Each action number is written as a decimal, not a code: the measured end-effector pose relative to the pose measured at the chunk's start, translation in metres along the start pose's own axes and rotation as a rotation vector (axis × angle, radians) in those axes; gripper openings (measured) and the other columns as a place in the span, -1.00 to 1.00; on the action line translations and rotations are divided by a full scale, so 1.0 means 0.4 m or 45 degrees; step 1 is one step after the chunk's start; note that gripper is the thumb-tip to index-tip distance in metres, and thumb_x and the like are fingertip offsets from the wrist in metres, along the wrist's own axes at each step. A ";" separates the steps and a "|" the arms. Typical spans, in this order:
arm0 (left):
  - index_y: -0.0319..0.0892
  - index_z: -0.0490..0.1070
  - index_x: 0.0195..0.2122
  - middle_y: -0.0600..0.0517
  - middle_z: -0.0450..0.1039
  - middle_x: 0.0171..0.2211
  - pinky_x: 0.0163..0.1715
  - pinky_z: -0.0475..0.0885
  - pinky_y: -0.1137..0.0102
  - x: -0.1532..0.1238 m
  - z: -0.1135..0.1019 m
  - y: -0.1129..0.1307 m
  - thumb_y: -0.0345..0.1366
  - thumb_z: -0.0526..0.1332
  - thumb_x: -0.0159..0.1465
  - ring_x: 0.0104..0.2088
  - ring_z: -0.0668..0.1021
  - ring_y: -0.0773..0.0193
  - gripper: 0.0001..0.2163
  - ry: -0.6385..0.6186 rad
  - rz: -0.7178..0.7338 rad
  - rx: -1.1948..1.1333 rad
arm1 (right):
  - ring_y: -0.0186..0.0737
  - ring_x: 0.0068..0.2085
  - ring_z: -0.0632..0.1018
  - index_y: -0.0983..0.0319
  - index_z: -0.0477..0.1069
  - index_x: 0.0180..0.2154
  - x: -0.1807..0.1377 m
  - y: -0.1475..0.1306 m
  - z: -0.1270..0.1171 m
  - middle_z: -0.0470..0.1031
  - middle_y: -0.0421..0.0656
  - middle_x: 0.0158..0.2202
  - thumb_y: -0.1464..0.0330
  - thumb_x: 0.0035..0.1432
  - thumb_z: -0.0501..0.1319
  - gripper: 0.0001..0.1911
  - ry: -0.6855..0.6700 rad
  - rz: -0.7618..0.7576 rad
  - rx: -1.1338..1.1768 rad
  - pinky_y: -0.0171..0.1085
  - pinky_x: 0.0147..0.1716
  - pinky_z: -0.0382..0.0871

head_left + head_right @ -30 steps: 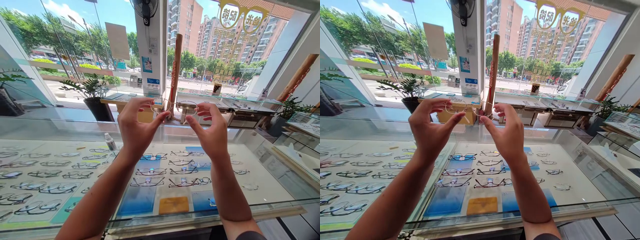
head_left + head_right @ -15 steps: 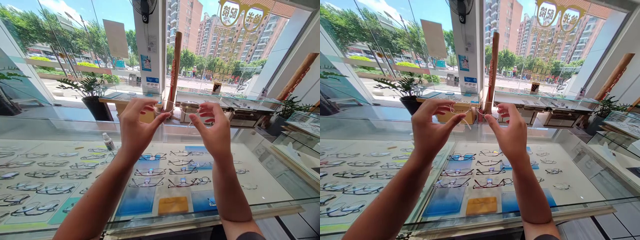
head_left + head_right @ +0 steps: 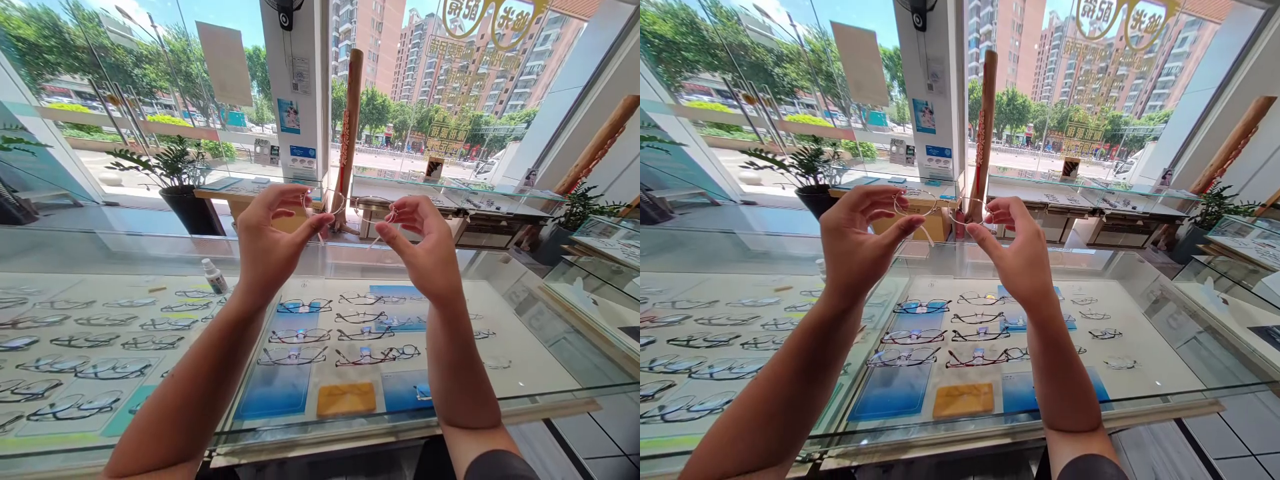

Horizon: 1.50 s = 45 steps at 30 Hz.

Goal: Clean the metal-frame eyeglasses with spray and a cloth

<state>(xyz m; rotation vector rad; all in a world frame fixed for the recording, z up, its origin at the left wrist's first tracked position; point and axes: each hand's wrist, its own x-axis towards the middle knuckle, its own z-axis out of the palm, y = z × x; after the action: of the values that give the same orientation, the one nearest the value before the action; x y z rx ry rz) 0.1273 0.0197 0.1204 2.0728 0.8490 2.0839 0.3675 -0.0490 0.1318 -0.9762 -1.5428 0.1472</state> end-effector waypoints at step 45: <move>-0.04 0.56 -0.01 -0.04 0.68 -0.08 -0.13 0.69 0.24 -0.008 0.034 -0.038 0.10 0.62 0.20 -0.15 0.73 0.15 -0.51 0.035 -0.120 -0.047 | 0.00 0.02 0.69 0.05 0.55 0.00 -0.001 -0.010 -0.017 0.71 -0.13 0.00 0.09 0.39 0.36 -0.74 0.037 -0.103 -0.259 0.02 0.03 0.57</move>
<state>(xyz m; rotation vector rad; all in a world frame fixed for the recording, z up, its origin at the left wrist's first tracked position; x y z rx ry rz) 0.1357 0.0354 0.1098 1.9502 0.8875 2.0682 0.3714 -0.0549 0.1355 -1.0675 -1.5898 -0.0824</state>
